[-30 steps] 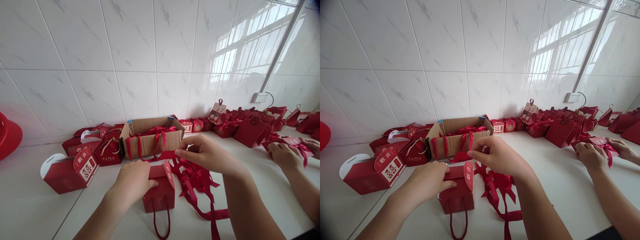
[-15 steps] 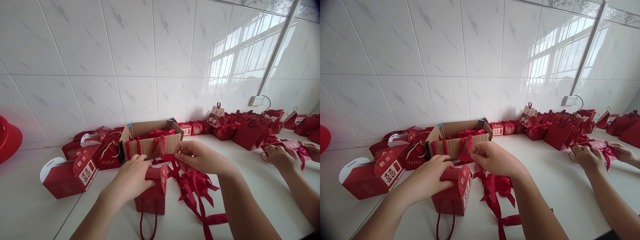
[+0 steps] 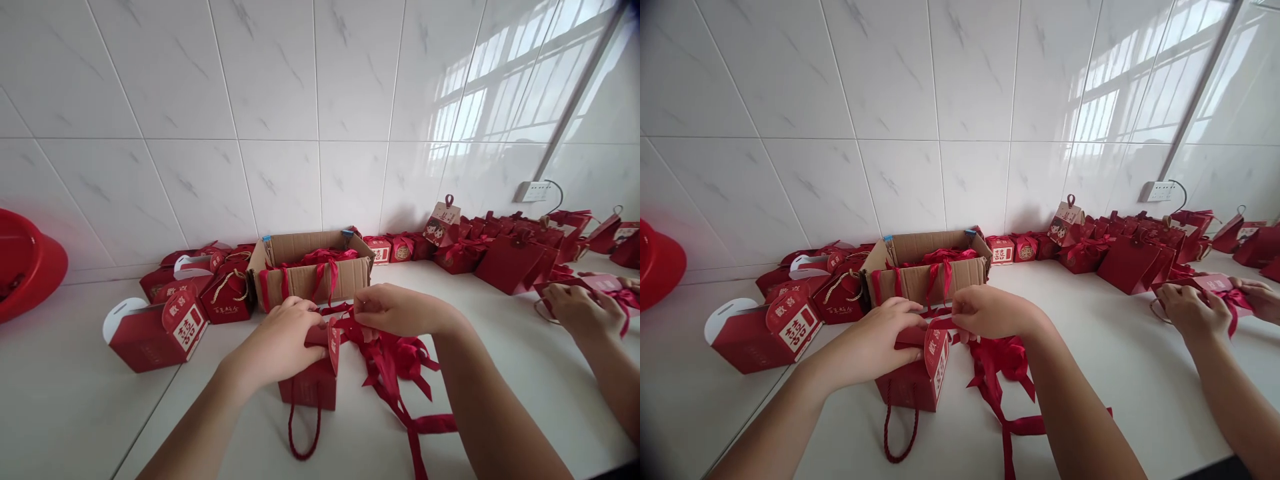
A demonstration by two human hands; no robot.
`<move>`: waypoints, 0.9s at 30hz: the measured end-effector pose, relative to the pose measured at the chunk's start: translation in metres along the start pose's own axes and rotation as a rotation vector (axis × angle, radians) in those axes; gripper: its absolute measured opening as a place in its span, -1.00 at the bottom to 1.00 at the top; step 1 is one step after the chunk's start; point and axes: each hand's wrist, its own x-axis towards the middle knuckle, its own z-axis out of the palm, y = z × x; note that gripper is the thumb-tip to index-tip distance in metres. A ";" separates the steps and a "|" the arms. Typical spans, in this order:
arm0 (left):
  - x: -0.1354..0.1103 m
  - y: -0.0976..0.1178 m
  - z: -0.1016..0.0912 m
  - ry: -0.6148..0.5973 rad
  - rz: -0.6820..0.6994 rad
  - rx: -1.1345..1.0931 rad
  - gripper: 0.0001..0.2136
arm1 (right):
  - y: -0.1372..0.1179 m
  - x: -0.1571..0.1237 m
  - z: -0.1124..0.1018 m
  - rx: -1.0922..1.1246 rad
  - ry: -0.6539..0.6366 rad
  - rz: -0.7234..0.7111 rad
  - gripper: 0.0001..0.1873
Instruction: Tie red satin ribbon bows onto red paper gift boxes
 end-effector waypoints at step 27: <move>0.001 0.000 0.000 -0.008 -0.034 0.001 -0.69 | 0.015 0.010 -0.003 0.161 -0.239 0.023 -0.82</move>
